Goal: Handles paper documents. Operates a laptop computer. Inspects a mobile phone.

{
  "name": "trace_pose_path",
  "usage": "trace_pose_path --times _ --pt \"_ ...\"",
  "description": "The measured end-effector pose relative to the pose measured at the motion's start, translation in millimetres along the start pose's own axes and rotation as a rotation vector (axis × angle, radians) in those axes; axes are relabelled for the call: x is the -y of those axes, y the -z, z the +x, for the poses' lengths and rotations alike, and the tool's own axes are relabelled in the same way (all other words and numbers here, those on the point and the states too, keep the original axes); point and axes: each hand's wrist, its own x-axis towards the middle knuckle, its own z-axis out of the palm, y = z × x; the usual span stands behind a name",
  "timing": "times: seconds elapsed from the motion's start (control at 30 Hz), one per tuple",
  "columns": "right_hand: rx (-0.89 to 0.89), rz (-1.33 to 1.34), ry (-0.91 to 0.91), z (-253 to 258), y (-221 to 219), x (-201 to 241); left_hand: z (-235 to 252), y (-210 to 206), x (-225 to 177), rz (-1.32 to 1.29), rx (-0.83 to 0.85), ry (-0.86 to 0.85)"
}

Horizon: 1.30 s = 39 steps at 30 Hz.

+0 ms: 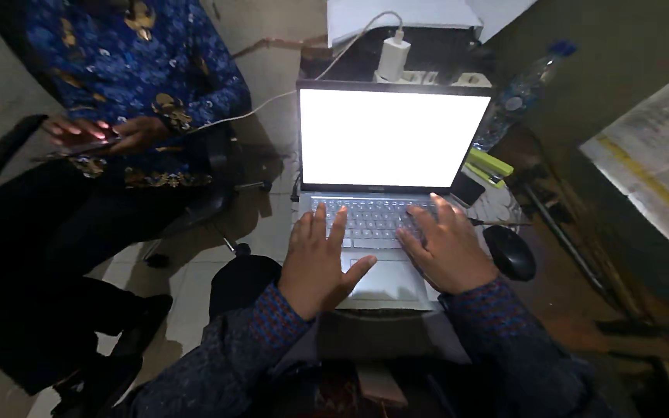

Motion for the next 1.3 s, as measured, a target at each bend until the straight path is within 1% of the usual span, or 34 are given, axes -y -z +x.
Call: trace_pose_path --times 0.13,0.27,0.37,0.5,0.6,0.83,1.07,1.3 --pt "-0.063 0.054 0.021 -25.4 0.2 -2.7 0.4 0.6 -0.3 0.006 0.026 -0.004" --pt "-0.108 0.098 0.027 -62.4 -2.3 -3.3 -1.7 0.3 -2.0 -0.022 -0.047 -0.015" --pt "-0.169 0.107 0.057 -74.8 -7.3 -6.7 -8.7 4.4 -8.4 0.004 -0.09 -0.013" --pt "-0.216 0.103 0.061 -77.2 -8.5 -7.0 -28.4 7.8 -13.9 0.009 -0.085 -0.073" --pt "-0.225 0.112 0.058 -76.5 -7.9 -6.7 -33.9 6.0 -13.7 0.018 -0.078 -0.085" --pt "-0.249 0.124 0.043 -76.9 -7.0 -4.9 -32.9 2.5 -15.6 0.066 -0.075 -0.062" --pt "-0.24 0.122 0.014 -76.9 -6.3 -3.7 -33.4 1.8 -14.9 0.08 -0.094 -0.076" --pt "-0.263 0.106 0.042 -77.3 -5.2 -5.5 -33.7 2.4 -15.9 0.066 -0.099 -0.069"
